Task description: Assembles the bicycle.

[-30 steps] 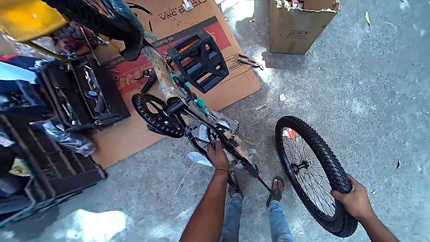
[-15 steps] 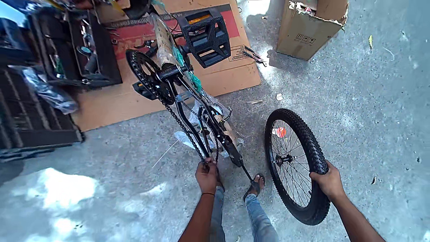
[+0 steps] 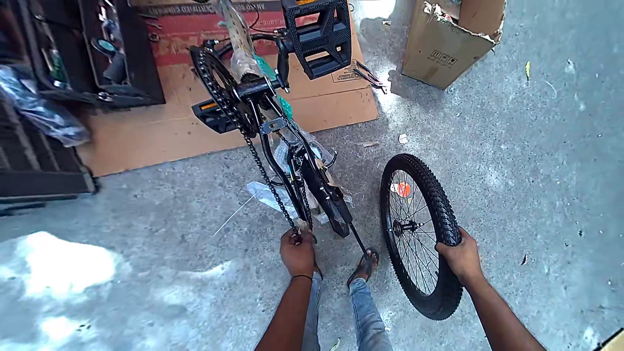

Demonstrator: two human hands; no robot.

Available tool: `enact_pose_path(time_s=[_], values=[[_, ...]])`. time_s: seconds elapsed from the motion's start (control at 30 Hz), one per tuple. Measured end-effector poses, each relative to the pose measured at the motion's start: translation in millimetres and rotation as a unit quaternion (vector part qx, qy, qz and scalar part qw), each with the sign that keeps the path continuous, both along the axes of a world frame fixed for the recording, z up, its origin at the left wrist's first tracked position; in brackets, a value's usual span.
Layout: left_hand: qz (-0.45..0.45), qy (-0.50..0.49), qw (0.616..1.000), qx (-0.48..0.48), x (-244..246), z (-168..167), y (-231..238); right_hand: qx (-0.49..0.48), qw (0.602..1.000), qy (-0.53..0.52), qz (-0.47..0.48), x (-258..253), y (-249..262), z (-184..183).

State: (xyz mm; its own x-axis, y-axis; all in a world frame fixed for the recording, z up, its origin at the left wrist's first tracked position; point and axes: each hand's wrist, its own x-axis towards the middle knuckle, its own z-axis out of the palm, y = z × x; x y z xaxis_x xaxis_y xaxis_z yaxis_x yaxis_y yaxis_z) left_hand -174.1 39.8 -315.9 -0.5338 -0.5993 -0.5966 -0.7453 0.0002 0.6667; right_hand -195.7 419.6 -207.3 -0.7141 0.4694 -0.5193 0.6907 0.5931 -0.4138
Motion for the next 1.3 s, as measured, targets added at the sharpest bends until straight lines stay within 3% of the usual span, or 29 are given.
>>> enact_pose_path(time_s=[0.07,0.23,0.43,0.5,0.57,0.67,0.73,0.8,0.97,1.1,1.23,1.3], values=[[0.074,0.017,0.997,0.033,10,-8,-10,0.002,1.000,-0.004,0.002,-3,-4,-1],[0.150,0.005,0.984,0.096,-1,-21,2,-0.007,1.000,0.004,0.000,-7,-3,-1],[0.016,0.024,1.000,0.000,25,-37,13,-0.017,1.000,0.017,-0.012,2,4,1],[-0.023,0.028,0.999,0.016,34,-31,27,-0.016,1.000,0.016,-0.015,5,4,0],[-0.060,0.045,0.991,0.107,40,-23,47,-0.017,1.000,0.016,-0.017,6,3,0],[-0.108,0.034,0.948,0.296,47,-29,78,-0.015,1.000,0.011,-0.012,2,1,-1],[-0.151,0.002,0.921,0.359,51,-37,99,-0.012,1.000,0.009,-0.014,-3,-2,-1],[-0.139,-0.024,0.912,0.385,55,-34,128,-0.013,1.000,0.005,-0.015,-4,-4,-2],[0.014,-0.071,0.933,0.351,54,2,169,-0.016,1.000,0.004,-0.006,8,5,-3],[0.010,-0.017,0.922,0.386,42,73,197,-0.020,0.999,0.026,-0.009,16,33,-2],[0.015,0.037,0.878,0.477,0,148,204,-0.033,0.998,0.045,-0.019,29,53,-4],[-0.046,0.152,0.853,0.497,-38,181,195,-0.034,0.998,0.057,-0.020,27,54,-5]])
